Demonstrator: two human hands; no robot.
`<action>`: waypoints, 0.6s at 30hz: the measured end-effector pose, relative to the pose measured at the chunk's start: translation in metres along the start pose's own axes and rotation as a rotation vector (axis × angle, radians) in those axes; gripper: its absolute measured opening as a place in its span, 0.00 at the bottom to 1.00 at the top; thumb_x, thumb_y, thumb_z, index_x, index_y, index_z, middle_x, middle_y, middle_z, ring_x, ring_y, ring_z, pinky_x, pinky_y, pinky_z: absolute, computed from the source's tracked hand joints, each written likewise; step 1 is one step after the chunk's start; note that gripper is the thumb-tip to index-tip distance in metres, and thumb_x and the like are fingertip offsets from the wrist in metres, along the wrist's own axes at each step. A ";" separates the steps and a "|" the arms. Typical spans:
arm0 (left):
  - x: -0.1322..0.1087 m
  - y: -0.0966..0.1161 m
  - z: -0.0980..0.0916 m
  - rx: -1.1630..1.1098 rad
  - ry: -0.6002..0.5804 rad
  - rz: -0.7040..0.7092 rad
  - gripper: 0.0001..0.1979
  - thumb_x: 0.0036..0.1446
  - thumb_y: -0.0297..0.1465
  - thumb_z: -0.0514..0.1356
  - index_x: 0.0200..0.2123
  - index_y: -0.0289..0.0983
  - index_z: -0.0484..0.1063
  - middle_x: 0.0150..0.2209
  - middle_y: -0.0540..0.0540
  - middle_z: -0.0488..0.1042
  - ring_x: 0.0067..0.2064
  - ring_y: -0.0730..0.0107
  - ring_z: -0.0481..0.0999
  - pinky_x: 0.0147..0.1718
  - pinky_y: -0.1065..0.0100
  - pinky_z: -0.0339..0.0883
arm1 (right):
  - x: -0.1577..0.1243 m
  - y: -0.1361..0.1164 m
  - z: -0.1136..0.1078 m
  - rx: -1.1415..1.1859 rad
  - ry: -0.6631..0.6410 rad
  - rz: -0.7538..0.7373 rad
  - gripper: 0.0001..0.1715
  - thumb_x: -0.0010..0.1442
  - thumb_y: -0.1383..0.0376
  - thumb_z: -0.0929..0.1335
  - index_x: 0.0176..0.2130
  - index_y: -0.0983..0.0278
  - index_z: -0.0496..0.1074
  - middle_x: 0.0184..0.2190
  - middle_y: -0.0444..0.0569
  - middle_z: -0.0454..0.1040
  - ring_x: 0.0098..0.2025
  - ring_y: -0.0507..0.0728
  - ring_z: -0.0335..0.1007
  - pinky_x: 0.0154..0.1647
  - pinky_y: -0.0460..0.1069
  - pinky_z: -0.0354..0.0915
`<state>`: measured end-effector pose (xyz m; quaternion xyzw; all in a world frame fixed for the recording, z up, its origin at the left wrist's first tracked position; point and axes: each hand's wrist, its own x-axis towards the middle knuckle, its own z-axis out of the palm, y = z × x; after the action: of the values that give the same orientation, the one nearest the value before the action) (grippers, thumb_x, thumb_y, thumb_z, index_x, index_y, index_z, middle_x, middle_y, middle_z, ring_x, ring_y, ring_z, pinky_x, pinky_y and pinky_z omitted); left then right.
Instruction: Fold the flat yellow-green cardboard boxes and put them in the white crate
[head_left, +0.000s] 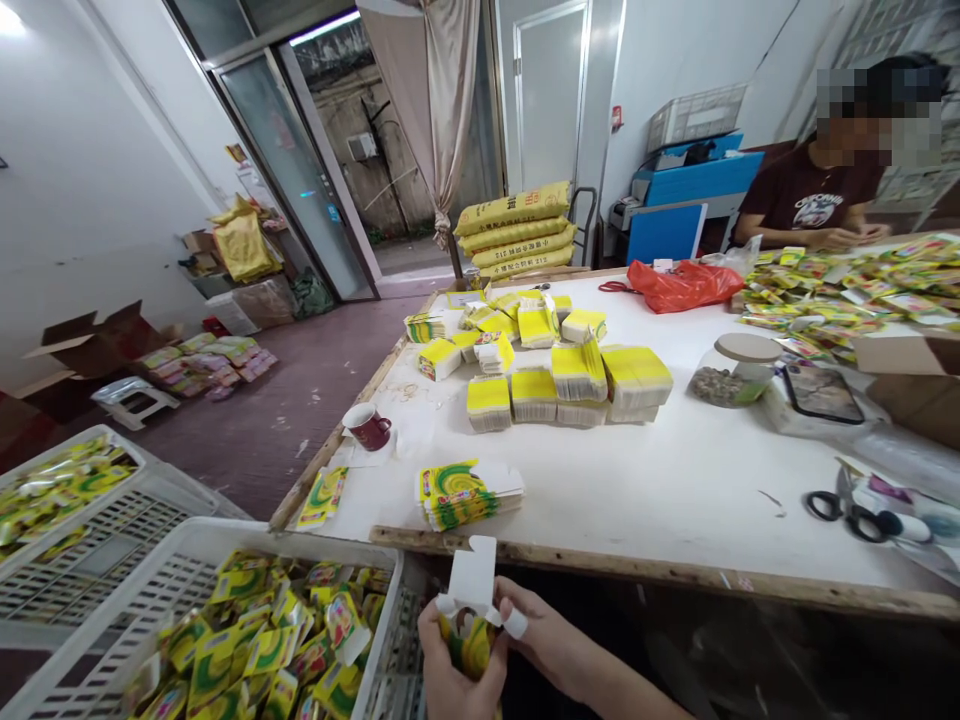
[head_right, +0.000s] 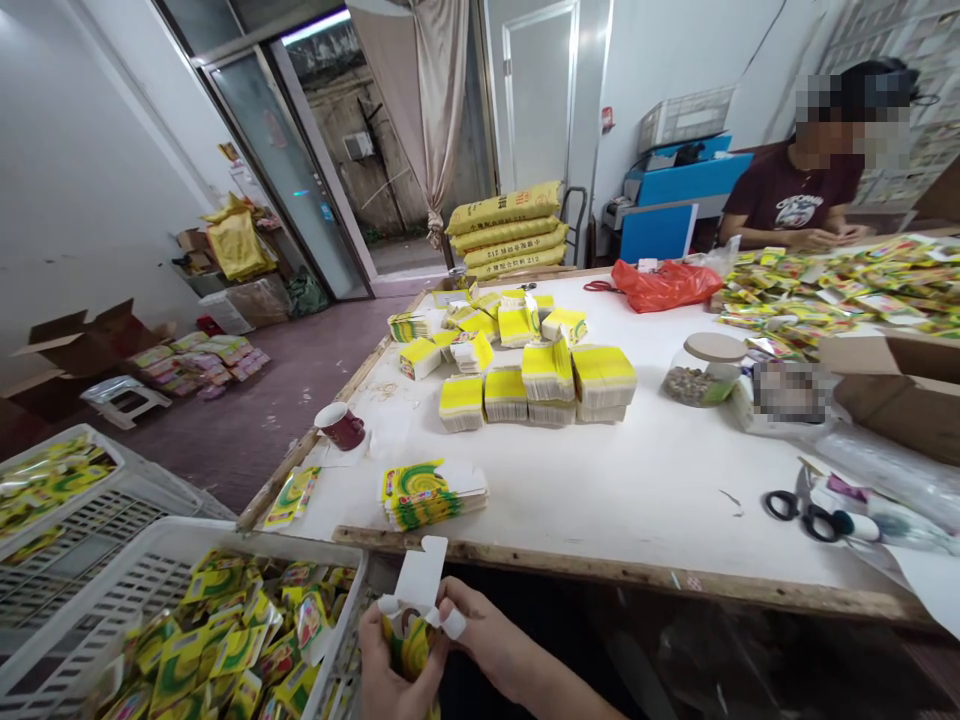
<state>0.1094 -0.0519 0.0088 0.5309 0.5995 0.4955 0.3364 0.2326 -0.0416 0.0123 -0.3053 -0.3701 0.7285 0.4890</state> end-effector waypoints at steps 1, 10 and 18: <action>0.001 0.002 0.000 -0.004 -0.023 -0.004 0.27 0.47 0.43 0.66 0.47 0.39 0.62 0.34 0.48 0.72 0.33 0.65 0.75 0.35 0.66 0.70 | 0.000 0.001 -0.001 -0.039 0.011 -0.001 0.43 0.51 0.35 0.69 0.52 0.63 0.73 0.47 0.55 0.77 0.53 0.65 0.71 0.59 0.59 0.61; 0.007 -0.001 -0.005 -0.021 -0.075 -0.026 0.28 0.49 0.45 0.65 0.48 0.40 0.62 0.37 0.47 0.72 0.39 0.64 0.74 0.41 0.65 0.69 | -0.002 -0.009 -0.001 0.072 -0.194 -0.052 0.41 0.56 0.40 0.69 0.59 0.60 0.69 0.55 0.55 0.72 0.58 0.63 0.67 0.65 0.59 0.55; 0.007 0.002 0.002 -0.009 -0.092 -0.031 0.24 0.50 0.43 0.64 0.47 0.39 0.63 0.36 0.48 0.73 0.38 0.64 0.75 0.40 0.65 0.71 | 0.007 0.008 -0.001 0.012 -0.047 -0.048 0.41 0.55 0.39 0.70 0.58 0.59 0.71 0.50 0.52 0.74 0.55 0.62 0.68 0.64 0.58 0.56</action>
<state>0.1101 -0.0452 0.0114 0.5423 0.5895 0.4677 0.3737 0.2271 -0.0365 0.0047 -0.2761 -0.3844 0.7256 0.4995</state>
